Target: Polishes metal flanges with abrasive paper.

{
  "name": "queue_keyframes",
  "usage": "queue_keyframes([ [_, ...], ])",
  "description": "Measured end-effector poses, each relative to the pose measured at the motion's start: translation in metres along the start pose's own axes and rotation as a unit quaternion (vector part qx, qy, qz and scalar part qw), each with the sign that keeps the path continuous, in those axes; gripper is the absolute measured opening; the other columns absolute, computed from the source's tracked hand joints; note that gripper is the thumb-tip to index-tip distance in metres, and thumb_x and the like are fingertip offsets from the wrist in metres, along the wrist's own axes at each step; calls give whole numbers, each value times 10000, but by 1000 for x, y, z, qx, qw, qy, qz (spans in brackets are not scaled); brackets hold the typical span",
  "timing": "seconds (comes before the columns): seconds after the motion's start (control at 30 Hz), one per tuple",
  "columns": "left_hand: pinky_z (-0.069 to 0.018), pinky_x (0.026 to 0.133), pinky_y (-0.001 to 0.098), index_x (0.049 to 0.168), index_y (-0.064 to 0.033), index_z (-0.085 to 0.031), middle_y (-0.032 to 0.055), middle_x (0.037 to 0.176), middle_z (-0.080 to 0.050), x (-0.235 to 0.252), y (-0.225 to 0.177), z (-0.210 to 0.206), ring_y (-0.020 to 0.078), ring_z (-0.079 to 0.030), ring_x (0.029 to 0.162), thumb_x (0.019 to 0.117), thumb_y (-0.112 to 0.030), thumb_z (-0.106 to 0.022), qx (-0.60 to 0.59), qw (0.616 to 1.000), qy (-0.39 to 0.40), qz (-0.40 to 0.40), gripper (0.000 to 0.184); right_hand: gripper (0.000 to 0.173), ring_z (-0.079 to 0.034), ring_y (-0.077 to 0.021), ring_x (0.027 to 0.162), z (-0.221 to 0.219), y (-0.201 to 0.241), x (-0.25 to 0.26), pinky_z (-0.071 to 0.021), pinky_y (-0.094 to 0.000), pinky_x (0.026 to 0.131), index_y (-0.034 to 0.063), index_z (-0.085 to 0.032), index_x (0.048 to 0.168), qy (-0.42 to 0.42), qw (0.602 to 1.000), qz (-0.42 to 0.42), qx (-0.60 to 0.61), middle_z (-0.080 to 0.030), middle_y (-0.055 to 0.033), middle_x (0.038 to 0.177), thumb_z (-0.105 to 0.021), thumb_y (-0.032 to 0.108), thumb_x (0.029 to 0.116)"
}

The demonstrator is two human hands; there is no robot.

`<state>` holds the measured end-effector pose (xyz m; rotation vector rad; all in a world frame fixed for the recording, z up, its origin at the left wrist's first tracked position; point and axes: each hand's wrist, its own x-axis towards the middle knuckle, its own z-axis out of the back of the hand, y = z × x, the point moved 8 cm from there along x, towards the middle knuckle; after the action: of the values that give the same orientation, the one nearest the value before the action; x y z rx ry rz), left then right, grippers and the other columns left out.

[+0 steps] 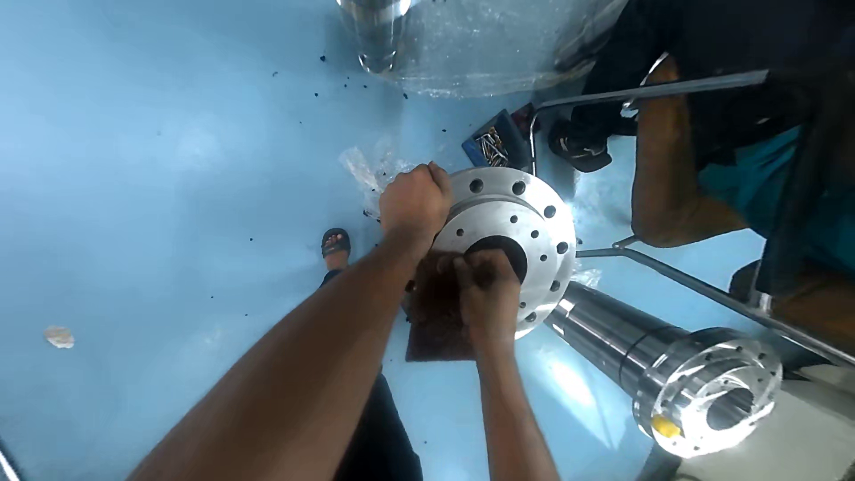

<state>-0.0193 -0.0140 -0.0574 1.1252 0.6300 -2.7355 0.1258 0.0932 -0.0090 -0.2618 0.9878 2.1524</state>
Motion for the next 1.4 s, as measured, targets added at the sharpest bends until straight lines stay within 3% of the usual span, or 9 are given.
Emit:
queue_keyframes([
  [0.07,-548,774,544,980,-51,-678,173,976,-722,2,0,1,343,-720,992,1130,-348,-259,-2,1000,-3,0,535,253,-658,-239,905,1,-7,0,-548,-458,797,42,-707,1086,11,1000,1,11,-672,-127,1020,-744,251,949],
  [0.17,-549,776,540,978,-49,-676,176,977,-721,2,0,1,345,-719,995,1130,-352,-257,-3,1000,-2,0,539,207,-665,-172,839,0,-8,-5,-563,-386,749,71,-732,1042,13,1000,-2,10,-685,-83,973,-744,257,951],
  [0.4,-552,781,540,995,-51,-684,175,989,-723,2,1,1,346,-718,1001,1132,-354,-255,-9,1000,4,5,543,187,-622,-209,814,6,1,-16,-534,-404,711,43,-712,982,9,998,-44,-37,-632,-103,970,-795,192,907],
  [0.63,-549,779,538,993,-56,-682,165,981,-725,2,1,0,339,-720,998,1130,-357,-256,-8,1000,3,1,540,125,-602,-132,626,4,-4,-9,-512,-344,578,79,-690,955,30,996,-76,22,-658,-39,766,-775,163,921],
  [0.83,-549,784,541,996,-52,-682,173,990,-723,2,2,1,344,-717,1009,1131,-351,-252,2,1000,6,4,541,90,-606,-115,631,5,2,-1,-506,-320,582,81,-703,910,13,997,-63,47,-672,-30,770,-784,118,899],
  [0.97,-548,780,552,986,-51,-681,178,974,-722,1,0,1,346,-719,994,1129,-351,-263,-4,1000,3,6,534,103,-622,-132,624,4,0,-9,-525,-330,566,74,-699,948,34,996,-69,45,-685,-42,787,-765,150,927],
  [1.13,-548,768,541,962,-53,-672,172,965,-720,1,2,0,341,-720,986,1129,-353,-258,0,1000,-3,5,538,93,-605,-92,615,4,-6,1,-498,-293,567,79,-714,865,33,991,-96,90,-678,-12,741,-805,97,867],
  [1.3,-546,788,551,983,-49,-683,177,991,-724,2,0,1,352,-715,1015,1126,-348,-252,3,1000,-3,0,544,92,-588,-120,583,3,-10,-6,-482,-299,514,80,-703,888,58,988,-107,97,-669,-37,750,-774,134,908],
  [1.4,-548,786,545,987,-49,-684,175,986,-723,2,0,1,345,-718,1005,1131,-355,-253,3,1000,-5,0,547,95,-608,-101,619,1,-16,-7,-497,-281,562,71,-714,840,66,983,-129,112,-684,-23,745,-805,73,867],
])
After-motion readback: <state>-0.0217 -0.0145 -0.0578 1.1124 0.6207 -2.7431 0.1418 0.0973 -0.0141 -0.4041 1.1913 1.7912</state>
